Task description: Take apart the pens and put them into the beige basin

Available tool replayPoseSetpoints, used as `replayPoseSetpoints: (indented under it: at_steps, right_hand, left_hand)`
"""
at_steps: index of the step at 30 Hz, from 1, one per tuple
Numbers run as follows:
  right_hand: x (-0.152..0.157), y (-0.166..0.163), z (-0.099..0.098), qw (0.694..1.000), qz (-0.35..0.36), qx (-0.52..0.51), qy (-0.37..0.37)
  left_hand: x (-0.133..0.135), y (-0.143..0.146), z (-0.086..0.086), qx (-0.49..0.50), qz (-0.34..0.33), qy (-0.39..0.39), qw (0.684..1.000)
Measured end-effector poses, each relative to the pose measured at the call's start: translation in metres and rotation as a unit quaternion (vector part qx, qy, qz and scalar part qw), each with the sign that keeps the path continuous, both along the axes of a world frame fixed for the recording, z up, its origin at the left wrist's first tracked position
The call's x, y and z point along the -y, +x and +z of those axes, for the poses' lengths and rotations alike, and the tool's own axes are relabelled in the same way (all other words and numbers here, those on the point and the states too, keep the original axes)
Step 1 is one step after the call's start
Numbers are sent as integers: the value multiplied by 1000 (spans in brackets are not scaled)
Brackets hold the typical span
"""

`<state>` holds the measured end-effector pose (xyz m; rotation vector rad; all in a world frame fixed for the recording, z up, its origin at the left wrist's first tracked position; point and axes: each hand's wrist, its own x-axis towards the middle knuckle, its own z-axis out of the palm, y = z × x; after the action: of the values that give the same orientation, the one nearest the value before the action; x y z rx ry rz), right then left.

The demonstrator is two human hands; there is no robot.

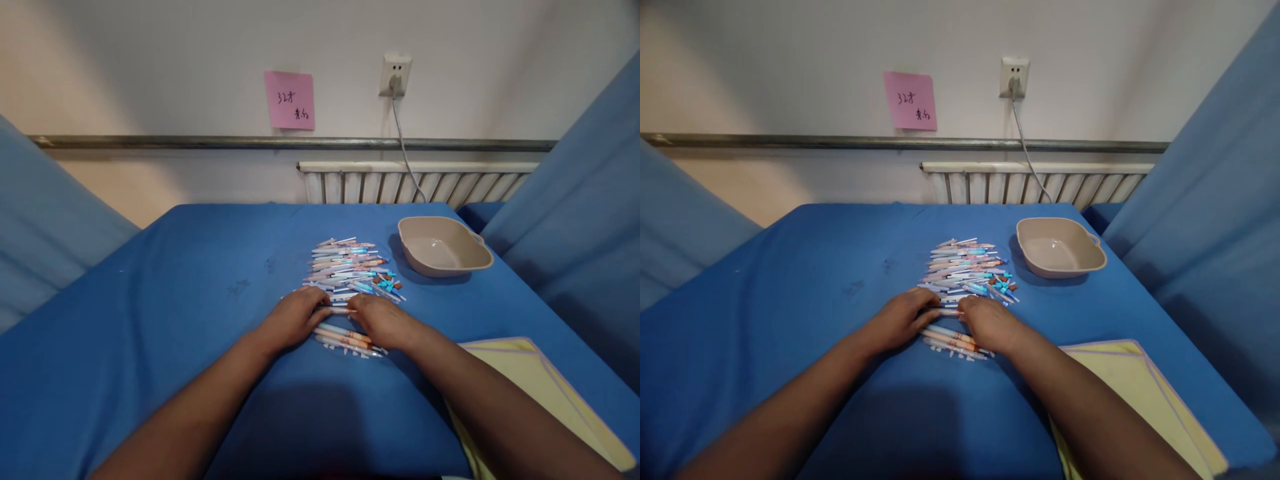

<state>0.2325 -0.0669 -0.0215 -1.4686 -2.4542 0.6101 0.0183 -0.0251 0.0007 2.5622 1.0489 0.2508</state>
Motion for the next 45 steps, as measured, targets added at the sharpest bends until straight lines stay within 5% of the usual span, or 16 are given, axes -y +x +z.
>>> replayPoseSetpoints:
  at_steps: [8,19,22,28,34,40,45]
  right_hand:
    - [-4,11,-8,988,-2,-140,-66]
    - [-14,9,-15,970,-7,-234,-64]
    - [-15,12,-21,973,-3,-226,-41]
    - [-14,12,-27,964,-6,-258,-59]
    - [-14,13,-27,972,4,-233,-25]
    - [-15,14,-27,979,-12,-205,3]
    - [-16,16,-27,980,-13,-200,6]
  left_hand:
    - [-1,7,-11,1,-27,33,999]
    - [0,5,-6,27,-31,65,997]
    - [-1,4,-5,-20,-15,41,999]
    - [1,3,-4,52,-55,80,994]
    - [0,4,-8,-40,-3,44,998]
    - [1,4,-9,58,-50,85,994]
    - [-1,3,-7,5,-19,78,997]
